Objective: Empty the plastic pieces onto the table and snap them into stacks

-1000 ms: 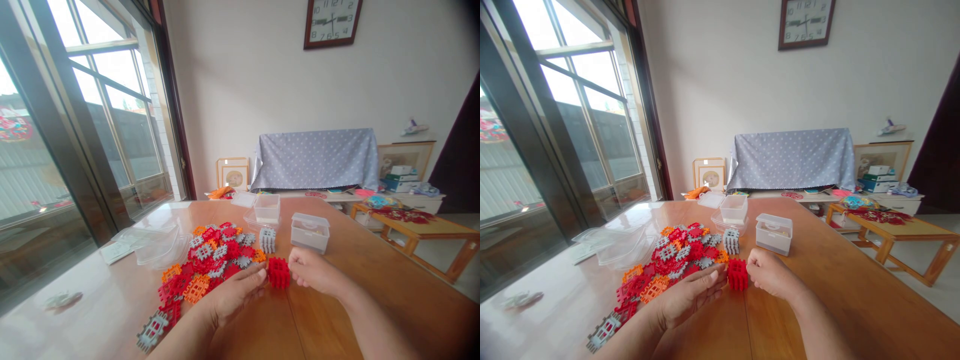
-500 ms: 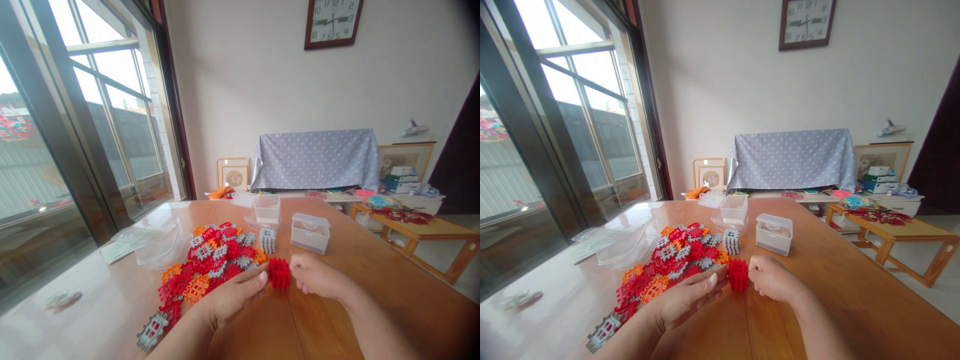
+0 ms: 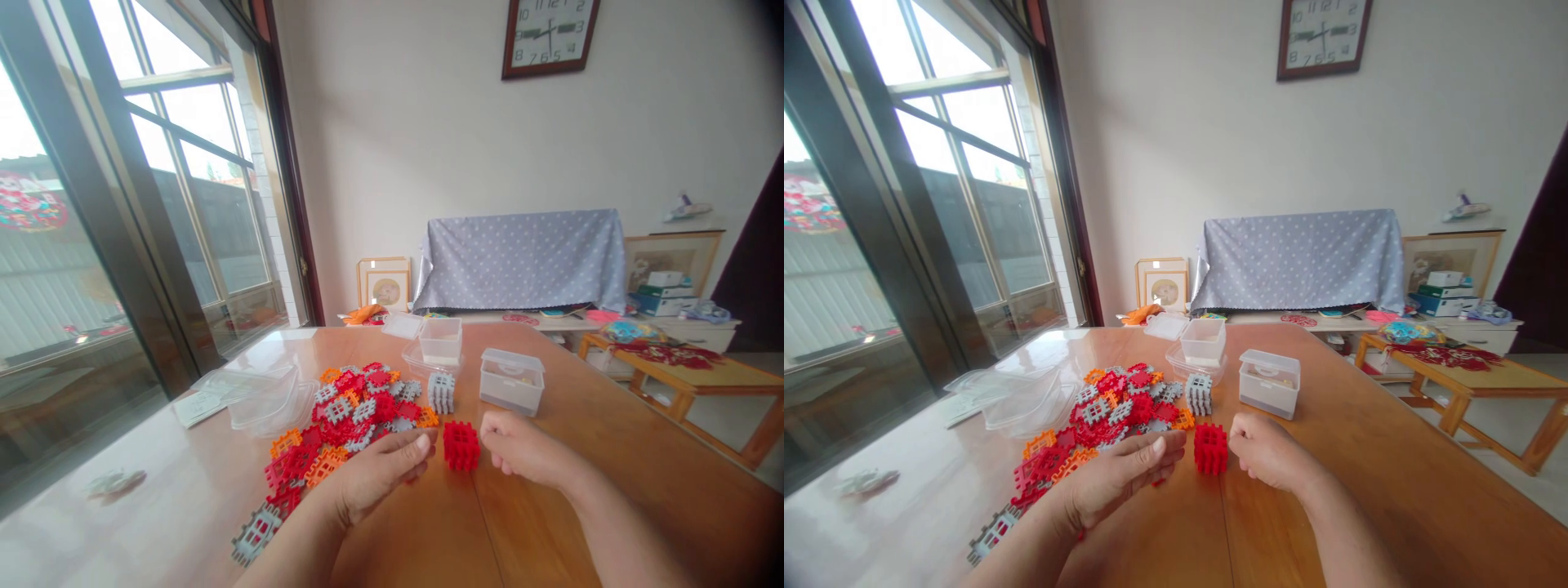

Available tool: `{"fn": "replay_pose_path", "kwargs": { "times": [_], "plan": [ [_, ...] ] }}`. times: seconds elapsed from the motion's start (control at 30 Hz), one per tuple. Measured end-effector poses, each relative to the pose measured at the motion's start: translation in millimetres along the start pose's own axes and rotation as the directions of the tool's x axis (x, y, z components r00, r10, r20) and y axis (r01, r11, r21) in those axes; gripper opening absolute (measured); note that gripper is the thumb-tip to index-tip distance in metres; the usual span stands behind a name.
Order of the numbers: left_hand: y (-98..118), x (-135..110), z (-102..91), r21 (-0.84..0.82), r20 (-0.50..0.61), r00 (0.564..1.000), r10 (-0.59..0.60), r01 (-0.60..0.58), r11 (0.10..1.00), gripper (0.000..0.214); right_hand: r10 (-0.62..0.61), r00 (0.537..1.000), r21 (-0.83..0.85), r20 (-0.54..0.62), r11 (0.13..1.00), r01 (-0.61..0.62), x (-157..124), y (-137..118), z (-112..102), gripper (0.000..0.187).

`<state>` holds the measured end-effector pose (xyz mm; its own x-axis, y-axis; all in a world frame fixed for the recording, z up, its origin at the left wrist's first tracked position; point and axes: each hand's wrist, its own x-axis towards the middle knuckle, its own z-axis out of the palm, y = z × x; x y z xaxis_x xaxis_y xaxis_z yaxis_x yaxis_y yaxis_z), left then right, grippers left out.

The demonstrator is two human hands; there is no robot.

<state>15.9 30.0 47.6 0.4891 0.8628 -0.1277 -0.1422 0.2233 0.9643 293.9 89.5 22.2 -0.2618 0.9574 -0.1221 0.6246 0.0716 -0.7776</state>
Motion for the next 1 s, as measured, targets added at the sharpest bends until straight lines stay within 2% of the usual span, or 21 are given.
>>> {"fn": "replay_pose_path", "kwargs": {
  "times": [0.07, 0.13, 0.23, 0.33, 0.37, 0.43, 0.5, 0.57, 0.7, 0.8, 0.9, 1.0],
  "plan": [
    [8, -3, -11.0, 0.020, -0.093, 0.993, 0.070, -0.068, 0.997, 0.055, -0.013, 0.999, -0.010, -0.036, 1.000, 0.012, 3, 2, 1, 0.013],
    [18, -7, -25.6, 0.051, -0.205, 0.964, 0.169, -0.162, 0.986, 0.053, -0.027, 0.996, -0.033, -0.085, 0.999, 0.024, 6, 5, 2, 0.014],
    [30, -11, -51.7, 0.161, -0.398, 0.871, 0.287, -0.241, 0.957, 0.049, -0.060, 0.985, -0.077, -0.161, 0.996, 0.048, 11, 6, 4, 0.016],
    [32, -13, -76.2, 0.388, -0.538, 0.736, 0.410, -0.215, 0.896, 0.040, -0.134, 0.965, -0.118, -0.225, 0.987, 0.109, 12, 3, 4, 0.018],
    [30, -12, -82.5, 0.464, -0.555, 0.704, 0.444, -0.181, 0.867, 0.037, -0.153, 0.958, -0.127, -0.242, 0.984, 0.126, 12, 2, 4, 0.019],
    [25, -10, -91.3, 0.585, -0.560, 0.671, 0.485, -0.093, 0.805, 0.031, -0.176, 0.946, -0.131, -0.273, 0.981, 0.145, 11, -3, 5, 0.021],
    [20, -8, -94.5, 0.678, -0.536, 0.682, 0.498, -0.004, 0.735, 0.023, -0.197, 0.935, -0.124, -0.295, 0.978, 0.166, 10, -7, 7, 0.024],
    [16, -8, -92.9, 0.756, -0.480, 0.723, 0.496, 0.055, 0.652, 0.015, -0.230, 0.921, -0.119, -0.315, 0.972, 0.202, 7, -12, 10, 0.026],
    [14, -14, -82.8, 0.872, -0.307, 0.844, 0.439, 0.065, 0.485, 0.014, -0.283, 0.897, -0.135, -0.340, 0.958, 0.251, 3, -20, 15, 0.027],
    [15, -19, -77.0, 0.908, -0.226, 0.899, 0.375, 0.055, 0.415, 0.015, -0.292, 0.892, -0.141, -0.345, 0.956, 0.258, 2, -24, 18, 0.026],
    [17, -19, -75.6, 0.923, -0.216, 0.888, 0.406, 0.049, 0.382, 0.016, -0.304, 0.887, -0.137, -0.347, 0.952, 0.272, 1, -26, 19, 0.024],
    [20, -15, -74.6, 0.935, -0.251, 0.811, 0.529, 0.061, 0.350, 0.020, -0.320, 0.882, -0.140, -0.347, 0.947, 0.289, 0, -28, 19, 0.023]
  ]
}}
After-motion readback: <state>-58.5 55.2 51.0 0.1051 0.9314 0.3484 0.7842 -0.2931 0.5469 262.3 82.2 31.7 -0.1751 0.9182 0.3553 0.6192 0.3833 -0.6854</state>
